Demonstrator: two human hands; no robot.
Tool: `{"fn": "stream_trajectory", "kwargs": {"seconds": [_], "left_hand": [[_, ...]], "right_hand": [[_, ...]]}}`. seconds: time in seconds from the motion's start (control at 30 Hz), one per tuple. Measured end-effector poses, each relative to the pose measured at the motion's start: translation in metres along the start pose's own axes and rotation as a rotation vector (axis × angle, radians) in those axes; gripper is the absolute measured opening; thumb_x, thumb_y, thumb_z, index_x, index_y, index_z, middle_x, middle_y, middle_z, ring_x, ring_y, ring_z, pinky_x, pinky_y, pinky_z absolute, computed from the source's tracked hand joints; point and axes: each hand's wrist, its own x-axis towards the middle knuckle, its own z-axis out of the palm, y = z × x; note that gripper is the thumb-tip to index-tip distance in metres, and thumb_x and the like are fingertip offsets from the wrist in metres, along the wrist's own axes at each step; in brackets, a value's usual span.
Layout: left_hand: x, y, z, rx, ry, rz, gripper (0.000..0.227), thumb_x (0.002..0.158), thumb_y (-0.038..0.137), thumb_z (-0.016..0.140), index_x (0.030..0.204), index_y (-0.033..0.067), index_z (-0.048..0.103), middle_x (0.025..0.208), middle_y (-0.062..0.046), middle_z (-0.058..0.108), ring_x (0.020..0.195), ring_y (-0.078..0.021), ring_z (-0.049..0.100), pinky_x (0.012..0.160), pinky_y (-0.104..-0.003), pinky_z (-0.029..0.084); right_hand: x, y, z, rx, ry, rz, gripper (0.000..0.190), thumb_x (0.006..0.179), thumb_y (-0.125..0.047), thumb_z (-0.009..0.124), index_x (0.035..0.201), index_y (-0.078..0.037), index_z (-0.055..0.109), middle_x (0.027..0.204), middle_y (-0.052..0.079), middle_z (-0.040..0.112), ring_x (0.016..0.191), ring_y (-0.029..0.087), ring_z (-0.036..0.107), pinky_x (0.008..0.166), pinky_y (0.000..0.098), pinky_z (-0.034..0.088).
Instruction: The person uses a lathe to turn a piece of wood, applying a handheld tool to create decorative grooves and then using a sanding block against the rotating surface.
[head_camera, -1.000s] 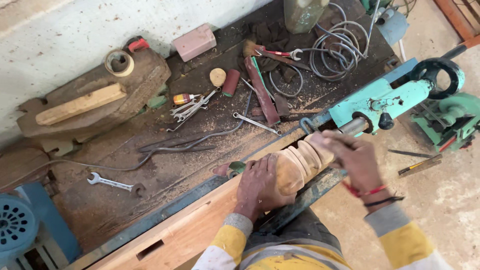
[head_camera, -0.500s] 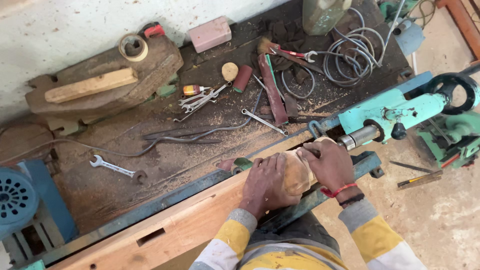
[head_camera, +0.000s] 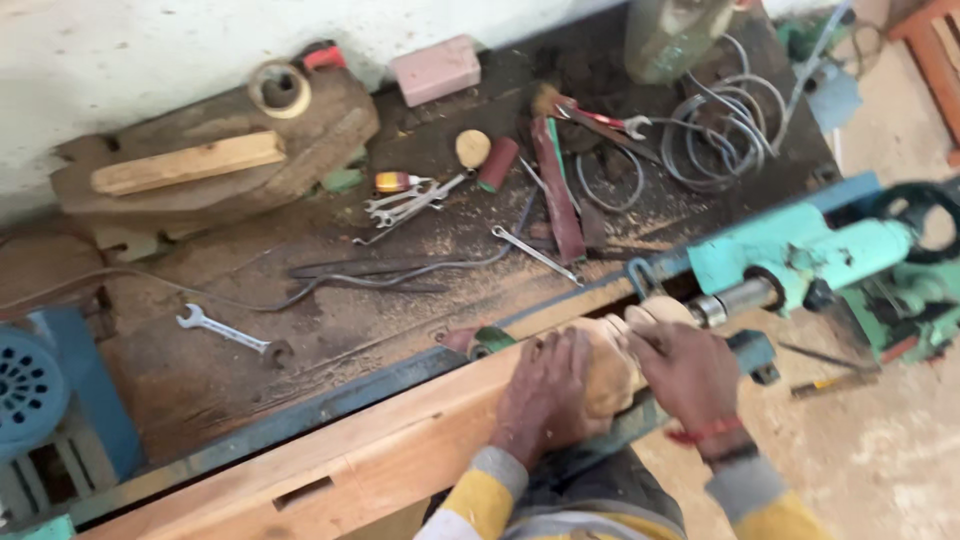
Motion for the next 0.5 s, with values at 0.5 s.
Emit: {"fn": "stream_trajectory", "kwargs": {"seconds": [0.5], "left_hand": [[-0.008, -0.006, 0.018, -0.009, 0.028, -0.004, 0.098, 0.064, 0.053, 0.083, 0.135, -0.0075, 0.053, 0.137, -0.027, 0.059, 0.127, -0.04, 0.057, 0.112, -0.05, 0.039]], "right_hand": [[0.038, 0.002, 0.029, -0.188, -0.172, 0.118, 0.041, 0.089, -0.054, 0.062, 0.102, -0.021, 0.082, 0.096, 0.014, 0.077, 0.09, 0.036, 0.074, 0.081, 0.0456, 0.058]]}}
